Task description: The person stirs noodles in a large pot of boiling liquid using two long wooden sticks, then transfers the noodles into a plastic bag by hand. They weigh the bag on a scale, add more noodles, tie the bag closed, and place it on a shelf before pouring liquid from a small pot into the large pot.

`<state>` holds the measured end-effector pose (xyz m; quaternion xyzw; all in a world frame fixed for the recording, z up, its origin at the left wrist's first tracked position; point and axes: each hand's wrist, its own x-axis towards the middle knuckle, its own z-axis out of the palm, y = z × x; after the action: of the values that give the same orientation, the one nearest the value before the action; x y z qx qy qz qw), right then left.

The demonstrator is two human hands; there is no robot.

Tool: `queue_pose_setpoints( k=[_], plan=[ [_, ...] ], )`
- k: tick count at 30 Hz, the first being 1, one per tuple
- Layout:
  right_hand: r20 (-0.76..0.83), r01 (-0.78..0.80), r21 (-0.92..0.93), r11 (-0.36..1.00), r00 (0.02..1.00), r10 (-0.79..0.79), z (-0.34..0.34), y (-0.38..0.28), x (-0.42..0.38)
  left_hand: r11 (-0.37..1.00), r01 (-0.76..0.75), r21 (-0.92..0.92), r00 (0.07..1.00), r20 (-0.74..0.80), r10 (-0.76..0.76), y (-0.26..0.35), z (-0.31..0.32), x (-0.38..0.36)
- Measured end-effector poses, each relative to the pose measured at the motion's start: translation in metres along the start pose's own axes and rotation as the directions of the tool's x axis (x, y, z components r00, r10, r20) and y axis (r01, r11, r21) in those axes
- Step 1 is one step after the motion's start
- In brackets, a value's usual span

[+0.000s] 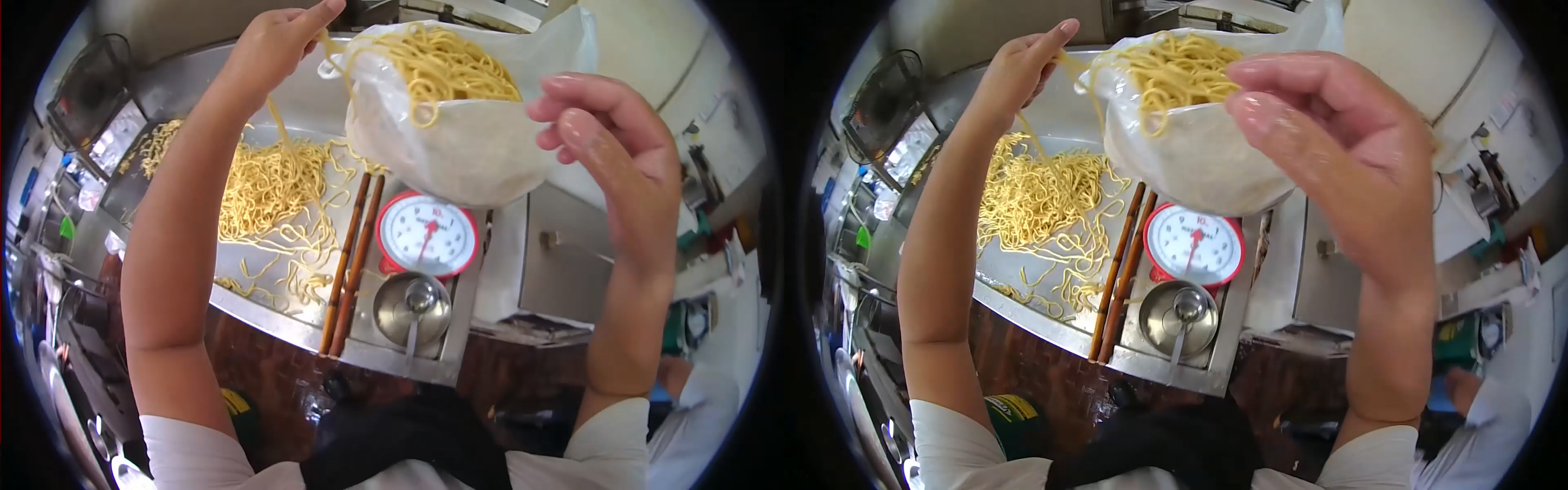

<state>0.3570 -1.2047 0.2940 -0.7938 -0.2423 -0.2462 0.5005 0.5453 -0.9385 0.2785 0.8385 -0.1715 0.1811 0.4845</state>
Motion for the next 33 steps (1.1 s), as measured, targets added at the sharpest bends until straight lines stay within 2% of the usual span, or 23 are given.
queue_pose_setpoints(
  k=[1,2,3,4,6,8,9,12,14,16,18,19,20,21,22,24,25,26,28,29,30,32,33],
  plan=[
    [0.004,-0.012,-0.021,1.000,1.000,0.012,0.015,-0.007,0.003,0.991,0.087,-0.102,0.993,0.089,-0.078,0.002,-0.007,-0.003],
    [0.036,-0.016,-0.122,0.992,0.999,0.020,0.028,-0.013,0.004,0.965,0.180,-0.189,0.972,0.187,-0.145,0.002,-0.012,-0.006],
    [0.057,-0.016,-0.219,0.976,0.998,0.029,0.039,-0.019,0.004,0.963,0.178,-0.200,0.970,0.202,-0.137,0.000,-0.015,-0.007],
    [0.044,-0.025,-0.233,0.972,0.998,0.036,0.047,-0.029,0.004,0.954,0.192,-0.228,0.964,0.227,-0.140,-0.003,-0.017,-0.007],
    [0.097,0.027,-0.464,0.885,0.995,0.021,0.060,-0.046,0.007,0.943,0.204,-0.262,0.958,0.253,-0.136,-0.008,-0.019,-0.007],
    [0.106,0.020,-0.497,0.867,0.994,0.039,0.071,-0.056,0.013,0.932,0.211,-0.295,0.942,0.317,-0.112,-0.010,-0.020,-0.010],
    [0.116,0.020,-0.522,0.853,0.992,0.048,0.075,-0.059,0.018,0.949,0.157,-0.273,0.960,0.269,-0.081,-0.011,-0.018,-0.012],
    [0.086,0.077,-0.433,0.898,0.995,-0.043,0.093,-0.044,0.042,0.935,0.135,-0.328,0.952,0.304,-0.031,-0.007,-0.015,-0.010],
    [0.056,0.074,-0.448,0.891,0.997,-0.055,0.107,-0.021,0.066,0.934,0.145,-0.326,0.946,0.323,-0.034,-0.002,-0.014,-0.005],
    [0.023,0.069,-0.467,0.881,0.998,-0.066,0.123,0.010,0.095,0.901,0.035,-0.433,0.944,0.310,0.112,0.005,-0.012,-0.007],
    [0.132,0.035,-0.247,0.968,0.991,-0.003,0.137,0.037,0.119,0.856,0.059,-0.514,0.943,0.310,0.121,0.010,-0.022,-0.010],
    [0.130,0.040,-0.260,0.965,0.992,-0.006,0.140,0.035,0.123,0.845,-0.006,-0.534,0.929,0.310,0.203,0.009,-0.027,-0.006],
    [0.195,-0.059,-0.282,0.958,0.974,0.117,0.141,0.030,0.128,0.826,-0.075,-0.559,0.907,0.305,0.289,0.008,-0.031,0.000],
    [0.252,-0.159,-0.314,0.936,0.937,0.243,0.141,0.026,0.135,0.822,-0.156,-0.548,0.919,0.224,0.324,-0.001,-0.031,0.007],
    [0.243,-0.157,-0.338,0.928,0.938,0.248,0.139,0.022,0.144,0.807,-0.164,-0.568,0.915,0.217,0.339,-0.012,-0.034,0.016],
    [-0.001,-0.274,-0.347,0.897,0.956,0.292,0.128,0.013,0.159,0.905,-0.351,-0.242,0.907,0.153,0.393,-0.035,-0.046,0.032],
    [-0.101,-0.229,-0.456,0.860,0.973,0.205,0.117,0.023,0.168,0.922,-0.372,-0.105,0.911,0.149,0.384,-0.044,-0.053,0.038],
    [-0.126,-0.243,-0.478,0.844,0.970,0.208,0.114,0.019,0.173,0.912,-0.388,-0.134,0.901,0.156,0.406,-0.050,-0.058,0.042],
    [-0.231,-0.341,-0.680,0.649,0.940,0.251,0.112,0.010,0.181,0.932,-0.344,-0.112,0.918,0.168,0.359,-0.061,-0.067,0.046],
    [-0.181,-0.231,-0.795,0.560,0.973,0.145,0.110,0.015,0.182,0.922,-0.362,-0.135,0.911,0.157,0.381,-0.064,-0.071,0.045],
    [-0.194,-0.242,-0.805,0.542,0.970,0.144,0.104,0.018,0.183,0.915,-0.372,-0.155,0.905,0.159,0.395,-0.072,-0.076,0.052],
    [-0.368,-0.343,-0.768,0.541,0.928,0.066,0.085,0.021,0.183,0.884,-0.467,0.024,0.877,0.139,0.460,-0.103,-0.087,0.071],
    [-0.453,-0.397,-0.709,0.583,0.890,0.054,0.071,0.020,0.179,0.893,-0.448,0.051,0.888,0.141,0.437,-0.123,-0.094,0.081]
  ],
)
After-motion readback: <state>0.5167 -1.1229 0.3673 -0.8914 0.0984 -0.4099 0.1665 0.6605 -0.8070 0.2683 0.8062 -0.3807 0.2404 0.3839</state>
